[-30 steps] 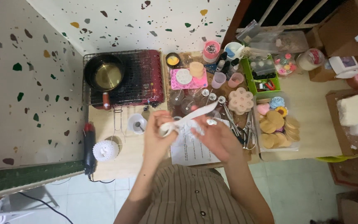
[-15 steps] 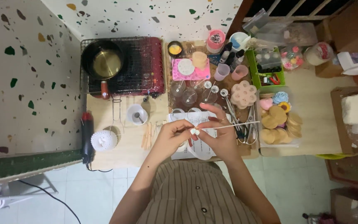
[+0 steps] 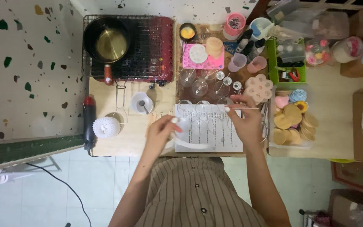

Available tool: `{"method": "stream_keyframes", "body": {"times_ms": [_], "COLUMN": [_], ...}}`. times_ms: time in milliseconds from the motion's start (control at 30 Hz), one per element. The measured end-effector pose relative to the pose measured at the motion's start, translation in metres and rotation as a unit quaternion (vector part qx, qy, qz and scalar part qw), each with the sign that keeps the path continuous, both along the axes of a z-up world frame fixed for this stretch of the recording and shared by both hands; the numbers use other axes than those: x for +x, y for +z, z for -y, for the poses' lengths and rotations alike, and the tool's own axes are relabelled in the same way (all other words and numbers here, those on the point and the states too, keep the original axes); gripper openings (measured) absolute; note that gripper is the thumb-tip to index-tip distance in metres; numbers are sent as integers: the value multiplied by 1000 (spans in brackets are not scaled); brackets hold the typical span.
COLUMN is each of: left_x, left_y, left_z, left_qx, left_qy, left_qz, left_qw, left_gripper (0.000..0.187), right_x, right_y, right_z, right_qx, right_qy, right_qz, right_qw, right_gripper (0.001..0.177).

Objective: Preparing candle wicks by attaching them to adhesive stickers and organizing scent bottles in a candle studio.

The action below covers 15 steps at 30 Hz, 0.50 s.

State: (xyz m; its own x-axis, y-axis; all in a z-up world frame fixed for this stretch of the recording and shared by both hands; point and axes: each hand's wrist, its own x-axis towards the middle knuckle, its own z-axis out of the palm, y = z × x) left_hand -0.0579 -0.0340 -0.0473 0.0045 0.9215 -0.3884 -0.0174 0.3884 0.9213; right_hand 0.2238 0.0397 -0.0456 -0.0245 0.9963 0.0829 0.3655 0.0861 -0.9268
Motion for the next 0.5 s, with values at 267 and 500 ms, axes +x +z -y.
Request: {"method": "stream_keyframes", "body": {"times_ms": [267,500], "left_x": [-66,-72], "left_y": [-9,4], "left_z": [47,63], "left_qx": [-84,-105], "left_qy": [174,242], "left_qz": [-50,-35], "left_qw": [980,964], "left_gripper": [31,35], "right_x": [-20,-26], "right_y": [-162,-194], "right_z": [-24,-29], "right_qx": [119,120], "right_qy": [97,128], "right_qz": [168,253], "right_qw": [974,951], "right_gripper": [14,15]}}
